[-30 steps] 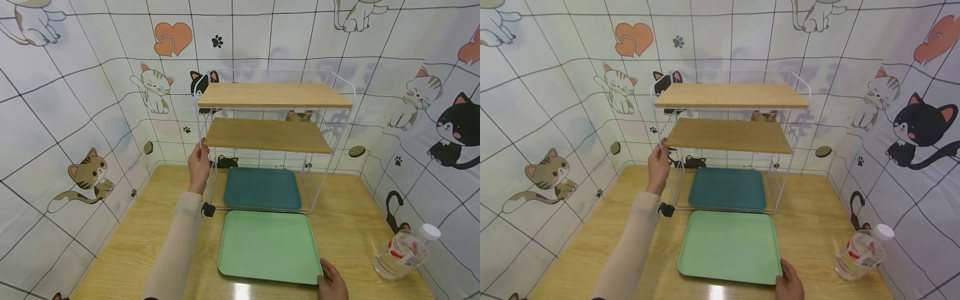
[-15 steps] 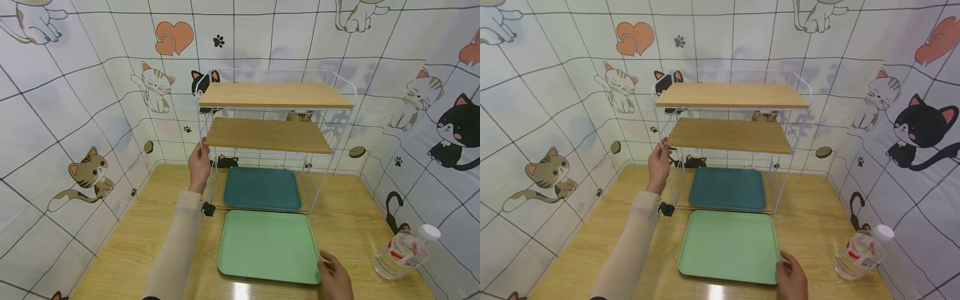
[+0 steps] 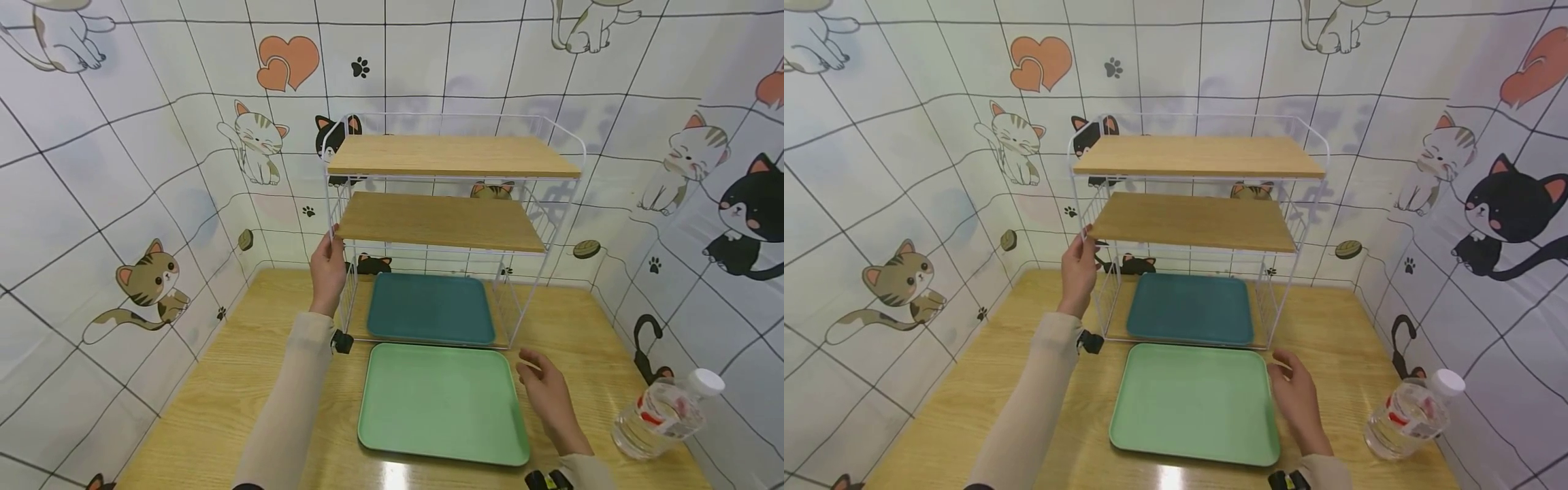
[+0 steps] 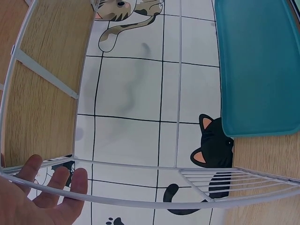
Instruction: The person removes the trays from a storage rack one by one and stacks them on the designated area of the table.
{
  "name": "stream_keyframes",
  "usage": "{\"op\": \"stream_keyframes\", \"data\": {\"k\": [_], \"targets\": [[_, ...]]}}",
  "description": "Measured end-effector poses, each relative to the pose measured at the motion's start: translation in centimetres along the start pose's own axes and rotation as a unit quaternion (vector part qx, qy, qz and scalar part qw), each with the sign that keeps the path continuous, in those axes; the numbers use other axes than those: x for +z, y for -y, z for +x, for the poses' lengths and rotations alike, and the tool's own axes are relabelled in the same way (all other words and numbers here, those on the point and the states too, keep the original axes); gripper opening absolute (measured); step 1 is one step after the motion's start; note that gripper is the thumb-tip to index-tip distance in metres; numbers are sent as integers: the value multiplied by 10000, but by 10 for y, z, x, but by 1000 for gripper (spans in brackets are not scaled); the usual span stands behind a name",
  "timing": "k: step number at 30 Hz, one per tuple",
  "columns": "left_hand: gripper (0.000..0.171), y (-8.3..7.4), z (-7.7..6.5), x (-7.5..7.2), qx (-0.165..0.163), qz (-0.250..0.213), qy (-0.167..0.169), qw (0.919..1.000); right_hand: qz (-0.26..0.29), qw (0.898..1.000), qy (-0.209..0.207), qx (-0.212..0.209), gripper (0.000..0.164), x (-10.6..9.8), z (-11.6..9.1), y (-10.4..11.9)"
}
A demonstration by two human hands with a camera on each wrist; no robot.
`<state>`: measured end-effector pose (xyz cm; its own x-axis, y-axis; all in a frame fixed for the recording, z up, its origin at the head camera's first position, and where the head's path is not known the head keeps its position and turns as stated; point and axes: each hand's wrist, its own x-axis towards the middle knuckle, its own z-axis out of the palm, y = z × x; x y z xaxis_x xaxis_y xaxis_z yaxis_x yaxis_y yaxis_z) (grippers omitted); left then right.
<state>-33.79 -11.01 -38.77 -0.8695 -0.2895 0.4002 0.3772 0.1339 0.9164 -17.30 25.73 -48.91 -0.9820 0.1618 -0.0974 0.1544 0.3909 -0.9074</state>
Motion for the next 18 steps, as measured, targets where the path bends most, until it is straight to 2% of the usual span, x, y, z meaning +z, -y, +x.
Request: {"op": "stream_keyframes", "data": {"k": [9, 18], "targets": [[40, 7, 3, -2, -13, -74, -29, 10000, 15, 9997, 220, -132, 61, 4, 54, 18], [41, 6, 3, -2, -116, -76, 20, 9999, -50, 9999, 38, -131, 59, 19, 91, 20]]}}
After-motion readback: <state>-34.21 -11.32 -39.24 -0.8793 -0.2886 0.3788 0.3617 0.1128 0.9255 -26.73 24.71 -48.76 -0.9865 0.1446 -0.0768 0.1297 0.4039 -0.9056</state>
